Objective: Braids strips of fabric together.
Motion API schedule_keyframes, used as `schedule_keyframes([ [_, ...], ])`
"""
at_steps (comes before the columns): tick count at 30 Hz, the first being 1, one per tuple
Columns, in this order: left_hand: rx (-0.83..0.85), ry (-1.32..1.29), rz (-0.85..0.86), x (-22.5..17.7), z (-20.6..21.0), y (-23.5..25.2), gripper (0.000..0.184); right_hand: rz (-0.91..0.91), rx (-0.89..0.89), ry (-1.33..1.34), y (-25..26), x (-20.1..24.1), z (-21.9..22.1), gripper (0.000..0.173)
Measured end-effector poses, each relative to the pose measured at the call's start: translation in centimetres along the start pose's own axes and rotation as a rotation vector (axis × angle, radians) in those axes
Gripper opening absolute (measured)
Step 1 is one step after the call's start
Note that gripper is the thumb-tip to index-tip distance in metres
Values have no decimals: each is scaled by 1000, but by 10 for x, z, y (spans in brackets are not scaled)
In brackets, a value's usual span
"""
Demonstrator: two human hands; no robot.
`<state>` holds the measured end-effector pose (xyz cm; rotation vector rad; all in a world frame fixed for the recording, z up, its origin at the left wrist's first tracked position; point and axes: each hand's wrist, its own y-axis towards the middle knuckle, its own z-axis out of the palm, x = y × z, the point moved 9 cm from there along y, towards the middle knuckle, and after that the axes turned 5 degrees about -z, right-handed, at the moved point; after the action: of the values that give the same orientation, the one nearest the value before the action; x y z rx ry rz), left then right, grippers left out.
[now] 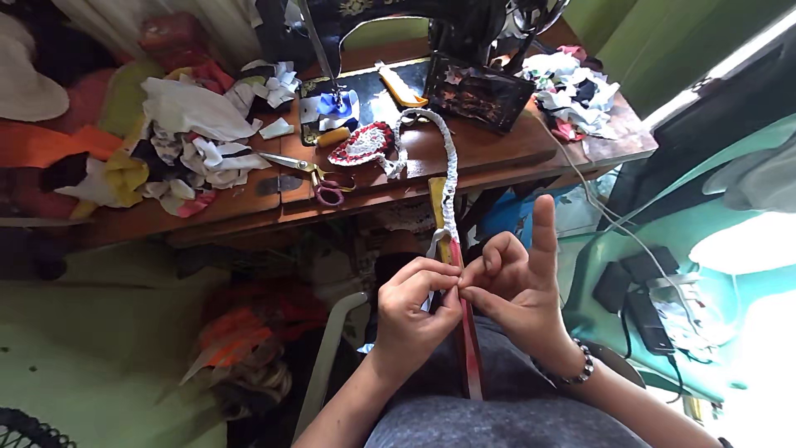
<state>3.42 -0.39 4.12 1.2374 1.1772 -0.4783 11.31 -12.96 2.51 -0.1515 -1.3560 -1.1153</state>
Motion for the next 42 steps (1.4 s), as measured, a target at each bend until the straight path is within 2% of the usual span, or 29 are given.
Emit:
schedule_keyframes([
  [17,-100,43,105,-6,-3,-3,8,-143,6,-188,-7,22,9,110],
  [22,-150,75,205,-15,-9,-5,7,-179,-7,-183,-5,28,8,109],
  [28,-118,124,367,-26,-9,-13,7,-209,1,-174,2,35,8,108],
  [42,-97,148,469,-28,-4,-20,6,-230,66,-161,0,35,19,105],
])
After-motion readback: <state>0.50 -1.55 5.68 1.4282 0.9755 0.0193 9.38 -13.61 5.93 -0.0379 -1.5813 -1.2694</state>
